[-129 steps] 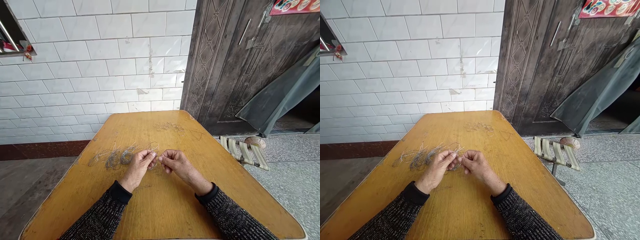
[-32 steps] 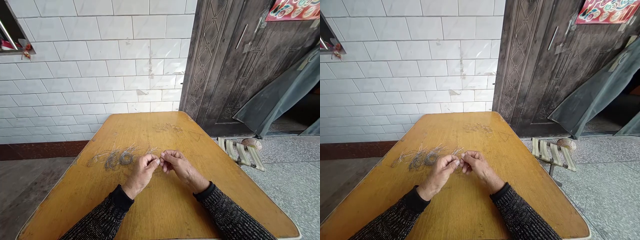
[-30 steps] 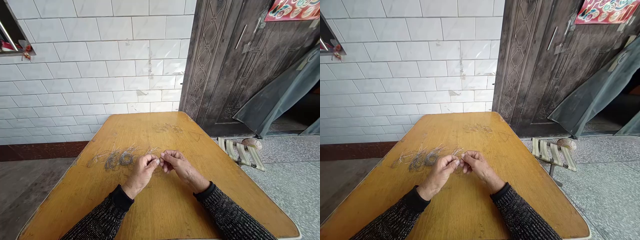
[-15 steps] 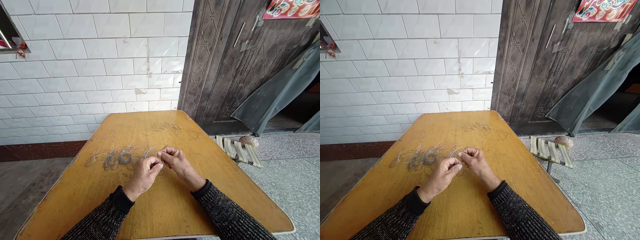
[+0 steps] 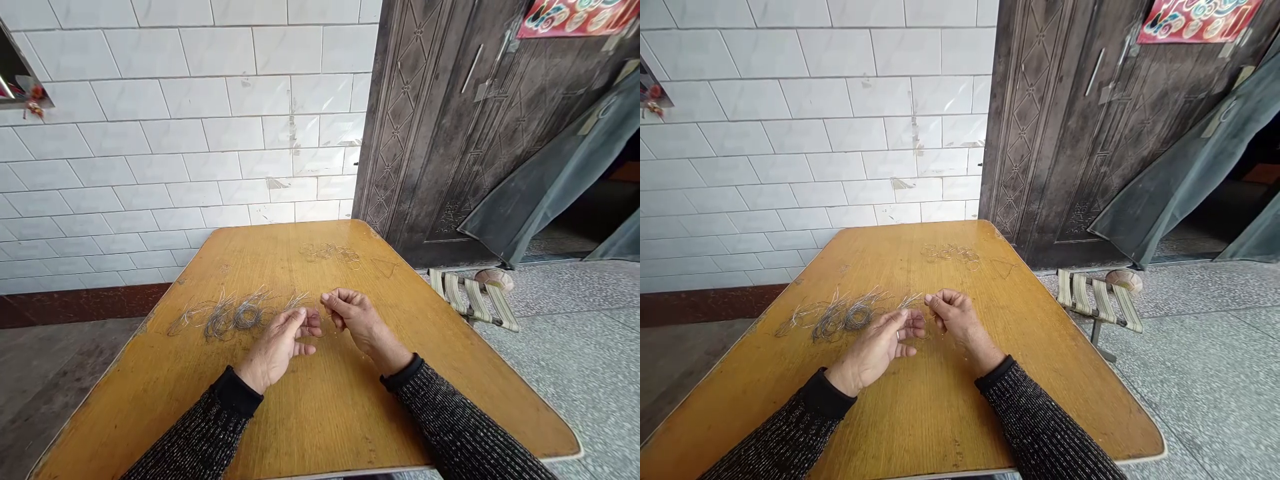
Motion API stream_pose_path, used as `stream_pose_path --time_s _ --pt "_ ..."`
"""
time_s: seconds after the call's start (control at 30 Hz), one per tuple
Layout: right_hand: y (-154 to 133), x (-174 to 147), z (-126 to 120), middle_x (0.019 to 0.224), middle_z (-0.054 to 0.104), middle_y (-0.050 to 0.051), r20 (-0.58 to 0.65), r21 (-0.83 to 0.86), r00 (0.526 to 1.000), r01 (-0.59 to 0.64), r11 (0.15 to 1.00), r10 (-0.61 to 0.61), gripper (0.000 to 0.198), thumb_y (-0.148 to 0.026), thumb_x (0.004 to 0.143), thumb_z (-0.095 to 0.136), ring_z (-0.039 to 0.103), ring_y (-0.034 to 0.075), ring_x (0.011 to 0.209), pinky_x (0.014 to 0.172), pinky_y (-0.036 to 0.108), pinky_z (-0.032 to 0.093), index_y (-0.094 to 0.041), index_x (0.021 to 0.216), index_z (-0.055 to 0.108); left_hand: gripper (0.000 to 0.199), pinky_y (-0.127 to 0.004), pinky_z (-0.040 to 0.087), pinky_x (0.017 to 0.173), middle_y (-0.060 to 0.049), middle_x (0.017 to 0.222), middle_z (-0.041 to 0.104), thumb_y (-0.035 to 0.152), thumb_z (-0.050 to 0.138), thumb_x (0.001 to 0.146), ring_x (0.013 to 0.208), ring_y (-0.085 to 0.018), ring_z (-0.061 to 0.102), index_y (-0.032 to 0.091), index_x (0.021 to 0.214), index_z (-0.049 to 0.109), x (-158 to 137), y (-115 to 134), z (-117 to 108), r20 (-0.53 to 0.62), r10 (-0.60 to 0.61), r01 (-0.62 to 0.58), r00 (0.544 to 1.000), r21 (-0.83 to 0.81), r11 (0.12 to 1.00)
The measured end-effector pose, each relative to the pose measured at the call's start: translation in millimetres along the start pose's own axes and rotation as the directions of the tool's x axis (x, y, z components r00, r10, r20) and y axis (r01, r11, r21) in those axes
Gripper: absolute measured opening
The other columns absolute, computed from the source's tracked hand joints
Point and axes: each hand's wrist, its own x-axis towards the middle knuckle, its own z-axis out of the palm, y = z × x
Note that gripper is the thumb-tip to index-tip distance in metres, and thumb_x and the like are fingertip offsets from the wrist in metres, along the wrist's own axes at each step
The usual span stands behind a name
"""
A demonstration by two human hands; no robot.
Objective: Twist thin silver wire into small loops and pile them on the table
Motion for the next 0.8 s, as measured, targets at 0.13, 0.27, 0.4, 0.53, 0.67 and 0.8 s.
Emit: stream_pose_path --time_s 0.13,0.27,0.4,0.53,0.67,0.8 --pt "1.5 1.2 -1.2 0.047 0.044 -0.006 -0.009 0.083 0.999 -0.052 0.995 0.053 0.033 -0.043 0.064 0.064 0.034 0.003 0.034 0.034 0.019 0.029 -0.016 0.053 0.049 0.031 -0.024 0.044 0.061 -0.011 0.101 0.056 0.04 0.055 0.075 0.091 -0.018 0.051 0.015 0.092 0.06 -2.1 1.6 0.1 -0.011 0.004 -0.003 1.0 0.133 0.991" --pt "3.6 2.6 -1.8 0.047 0.045 -0.005 -0.006 0.085 0.998 -0.065 0.994 0.066 0.033 -0.044 0.063 0.065 0.034 0.003 0.034 0.034 0.018 0.03 -0.016 0.054 0.05 0.027 -0.019 0.038 0.051 -0.008 0.091 0.059 0.038 0.058 0.072 0.075 -0.013 0.052 0.014 0.083 0.063 -2.6 4.7 2.1 -0.008 -0.018 0.019 1.0 0.22 0.975" --pt "3.3 1.9 -1.1 0.051 0.048 -0.004 0.015 0.067 0.996 -0.085 0.994 0.084 0.032 -0.046 0.065 0.063 0.037 0.004 0.037 0.035 0.017 0.03 -0.016 0.061 0.053 0.023 -0.018 0.031 0.045 -0.001 0.066 0.054 0.035 0.063 0.067 0.054 -0.007 0.045 0.013 0.073 0.06 -0.2 4.9 3.4 -0.027 0.012 -0.007 1.0 0.18 0.984" --pt "-0.4 -1.5 0.5 0.059 0.052 -0.002 0.086 0.059 0.991 -0.106 0.993 0.101 0.034 -0.049 0.066 0.062 0.044 0.006 0.046 0.04 0.017 0.032 -0.016 0.069 0.056 0.024 -0.019 0.033 0.045 0.001 0.059 0.051 0.034 0.066 0.064 0.052 -0.007 0.046 0.013 0.071 0.059 2.0 4.8 2.2 -0.109 0.063 -0.049 0.992 0.121 0.991" --pt "-2.7 -3.9 2.4 0.051 0.048 -0.004 0.165 -0.016 0.984 -0.065 0.998 0.067 0.032 -0.045 0.061 0.067 0.04 0.006 0.045 0.043 0.019 0.03 -0.015 0.065 0.057 0.025 -0.019 0.035 0.046 -0.001 0.065 0.054 0.034 0.067 0.062 0.053 -0.007 0.049 0.012 0.07 0.058 2.1 6.0 0.7 -0.138 0.089 -0.078 0.986 0.087 0.993" --pt "-0.6 -3.7 3.1 0.049 0.049 -0.004 0.147 -0.028 0.989 -0.002 1.0 0.006 0.031 -0.044 0.062 0.066 0.04 0.006 0.045 0.046 0.02 0.032 -0.016 0.057 0.055 0.023 -0.02 0.037 0.046 0.0 0.062 0.054 0.034 0.065 0.064 0.053 -0.009 0.052 0.013 0.071 0.057 0.7 6.9 1.9 -0.134 0.084 -0.067 0.987 0.133 0.989"
